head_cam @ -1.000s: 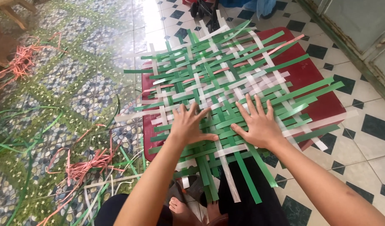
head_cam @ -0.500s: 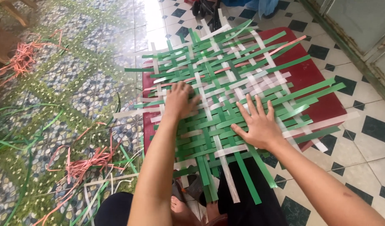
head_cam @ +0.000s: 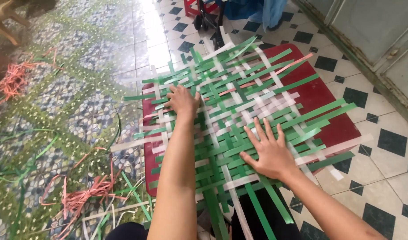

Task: The person weaves green and white plastic strips into a mat on a red stool. They interlace the strips by hand, periodically pressing down to tighten the weave and adjusting the mat's position.

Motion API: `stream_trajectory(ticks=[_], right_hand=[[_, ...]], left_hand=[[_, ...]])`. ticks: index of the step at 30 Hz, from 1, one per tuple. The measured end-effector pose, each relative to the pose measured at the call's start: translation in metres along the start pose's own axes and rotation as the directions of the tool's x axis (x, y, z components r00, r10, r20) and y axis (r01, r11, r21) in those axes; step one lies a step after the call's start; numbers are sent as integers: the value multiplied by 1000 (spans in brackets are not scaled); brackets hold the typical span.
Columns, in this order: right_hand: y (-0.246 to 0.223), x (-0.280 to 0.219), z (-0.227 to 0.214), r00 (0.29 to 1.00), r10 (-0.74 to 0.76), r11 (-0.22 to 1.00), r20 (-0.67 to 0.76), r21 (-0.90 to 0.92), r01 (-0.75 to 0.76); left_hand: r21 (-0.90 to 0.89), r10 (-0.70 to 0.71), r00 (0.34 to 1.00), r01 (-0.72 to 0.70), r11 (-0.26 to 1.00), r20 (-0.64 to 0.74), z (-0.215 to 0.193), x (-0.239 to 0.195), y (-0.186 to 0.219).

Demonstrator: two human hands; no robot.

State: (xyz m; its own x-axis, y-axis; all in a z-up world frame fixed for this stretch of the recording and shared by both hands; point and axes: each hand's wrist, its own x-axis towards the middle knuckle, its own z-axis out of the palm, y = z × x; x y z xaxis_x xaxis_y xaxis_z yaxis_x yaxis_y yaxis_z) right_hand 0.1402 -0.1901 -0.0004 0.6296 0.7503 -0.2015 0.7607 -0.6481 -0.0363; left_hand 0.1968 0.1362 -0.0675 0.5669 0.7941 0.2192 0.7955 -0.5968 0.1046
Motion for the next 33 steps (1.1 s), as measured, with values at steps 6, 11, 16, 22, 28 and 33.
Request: stream_trajectory(ticks=[6, 11, 16, 22, 28, 33], right_hand=[[1, 1, -2, 1000, -2, 999, 5, -36, 2], [4, 2, 4, 1000, 21, 1000, 11, 9, -21], [4, 3, 4, 1000, 22, 1000, 12, -14, -21], [23, 15, 61, 761, -197, 865, -618, -475, -162], [25, 17, 65, 760, -198, 846, -619, -499, -186], [5, 5, 8, 1000, 24, 1000, -7, -16, -24]], left_hand=[[-9, -28, 996, 29, 1000, 87, 8, 23, 14], [-44, -39, 987, 46, 998, 154, -16, 22, 24], [-73, -31, 980, 46, 996, 195, 15, 39, 25], [-29, -51, 959, 61, 998, 277, -28, 26, 23], [-41, -30, 966, 42, 998, 256, -25, 26, 21], [-166, 119, 981, -92, 982, 156, 20, 46, -17]])
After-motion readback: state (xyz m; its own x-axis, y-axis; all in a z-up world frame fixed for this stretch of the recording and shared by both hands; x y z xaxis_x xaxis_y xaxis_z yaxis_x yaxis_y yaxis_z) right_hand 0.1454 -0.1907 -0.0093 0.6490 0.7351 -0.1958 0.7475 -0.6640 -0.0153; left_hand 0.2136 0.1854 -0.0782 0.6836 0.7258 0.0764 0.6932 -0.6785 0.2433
